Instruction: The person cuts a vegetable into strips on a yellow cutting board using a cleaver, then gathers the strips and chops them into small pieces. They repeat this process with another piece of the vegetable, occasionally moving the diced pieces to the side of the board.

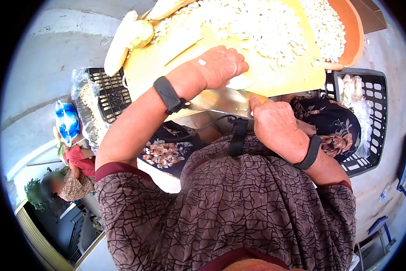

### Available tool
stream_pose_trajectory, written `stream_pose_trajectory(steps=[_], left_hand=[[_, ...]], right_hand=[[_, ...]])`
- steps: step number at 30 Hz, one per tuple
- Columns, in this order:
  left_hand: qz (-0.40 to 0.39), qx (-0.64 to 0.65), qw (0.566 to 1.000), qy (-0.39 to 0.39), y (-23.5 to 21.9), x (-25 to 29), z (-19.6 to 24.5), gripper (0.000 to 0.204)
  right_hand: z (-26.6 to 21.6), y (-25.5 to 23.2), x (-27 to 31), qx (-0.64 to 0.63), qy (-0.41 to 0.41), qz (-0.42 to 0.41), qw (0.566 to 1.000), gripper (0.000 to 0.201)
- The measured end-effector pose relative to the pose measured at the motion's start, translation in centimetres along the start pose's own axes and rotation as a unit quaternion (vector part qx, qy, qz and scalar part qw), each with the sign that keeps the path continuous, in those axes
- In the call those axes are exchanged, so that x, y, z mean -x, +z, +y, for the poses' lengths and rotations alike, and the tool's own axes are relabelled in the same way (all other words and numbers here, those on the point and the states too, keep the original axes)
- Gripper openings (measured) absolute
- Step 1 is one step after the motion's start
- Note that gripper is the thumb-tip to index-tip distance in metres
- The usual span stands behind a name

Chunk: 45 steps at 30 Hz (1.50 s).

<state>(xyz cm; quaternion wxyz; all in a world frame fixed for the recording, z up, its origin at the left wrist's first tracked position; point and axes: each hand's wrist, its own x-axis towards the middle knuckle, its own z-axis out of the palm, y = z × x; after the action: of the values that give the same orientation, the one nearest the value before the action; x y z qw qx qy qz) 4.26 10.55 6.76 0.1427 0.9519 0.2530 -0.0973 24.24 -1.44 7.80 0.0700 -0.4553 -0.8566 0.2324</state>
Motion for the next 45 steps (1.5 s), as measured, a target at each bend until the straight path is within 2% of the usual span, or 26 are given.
stream_pose_trajectory(steps=[2, 5, 10, 14, 18, 21, 24, 27, 30, 33, 37, 40, 43, 45], left_hand=[[-0.039, 0.034, 0.998, -0.035, -1.1, 0.2, -0.1, 0.023], [-0.005, 0.086, 0.994, -0.074, -2.4, 1.9, -1.2, 0.020], [0.062, 0.090, 0.972, -0.206, -4.8, 6.6, -4.0, 0.025], [0.075, 0.120, 0.942, -0.304, -3.0, 11.1, -7.2, 0.027], [0.054, 0.170, 0.914, -0.365, -1.7, 12.5, -7.8, 0.029], [0.093, 0.211, 0.898, -0.375, -0.5, 13.5, -8.2, 0.028], [0.116, 0.137, 0.904, -0.389, 0.0, 14.0, -8.0, 0.028], [0.191, 0.042, 0.910, -0.366, 0.8, 14.9, -7.5, 0.028], [0.195, 0.048, 0.896, -0.395, 1.1, 15.7, -6.5, 0.026], [0.215, -0.005, 0.893, -0.396, 1.4, 15.9, -5.2, 0.022], [0.263, 0.119, 0.898, -0.332, 0.6, 15.2, -1.4, 0.015], [0.259, 0.118, 0.937, -0.204, 1.9, 13.2, 1.3, 0.017], [0.249, 0.114, 0.942, -0.193, 3.6, 10.8, 4.2, 0.019], [0.271, 0.102, 0.938, -0.191, 4.1, 10.1, 5.1, 0.020]], right_hand=[[0.1, 0.1, 0.0, -0.007, -0.001, 0.004, 1.000, 0.037], [0.0, 0.1, 0.0, -0.016, 0.005, 0.000, 1.000, 0.037], [-0.3, -0.1, -0.3, -0.017, 0.024, -0.002, 1.000, 0.027], [-0.3, -0.2, -0.3, -0.031, 0.034, 0.004, 0.999, 0.020], [-0.2, -0.6, -0.5, -0.049, 0.047, -0.017, 0.998, 0.019], [-0.3, -1.1, -0.9, -0.043, 0.066, -0.046, 0.996, 0.019], [-0.2, -1.4, -1.0, -0.036, 0.079, -0.065, 0.994, 0.021], [0.1, -1.9, -1.3, -0.038, 0.098, -0.085, 0.991, 0.023], [-0.2, -2.3, -1.6, -0.057, 0.126, -0.097, 0.986, 0.023], [0.0, -2.6, -1.8, -0.082, 0.147, -0.102, 0.980, 0.025], [0.4, -2.3, -1.8, -0.141, 0.173, -0.087, 0.971, 0.025], [0.9, -2.1, -1.7, -0.120, 0.163, -0.059, 0.978, 0.026], [0.4, -2.6, -1.9, -0.097, 0.137, -0.056, 0.984, 0.022], [-0.2, -2.6, -1.9, -0.065, 0.104, -0.038, 0.992, 0.018]])
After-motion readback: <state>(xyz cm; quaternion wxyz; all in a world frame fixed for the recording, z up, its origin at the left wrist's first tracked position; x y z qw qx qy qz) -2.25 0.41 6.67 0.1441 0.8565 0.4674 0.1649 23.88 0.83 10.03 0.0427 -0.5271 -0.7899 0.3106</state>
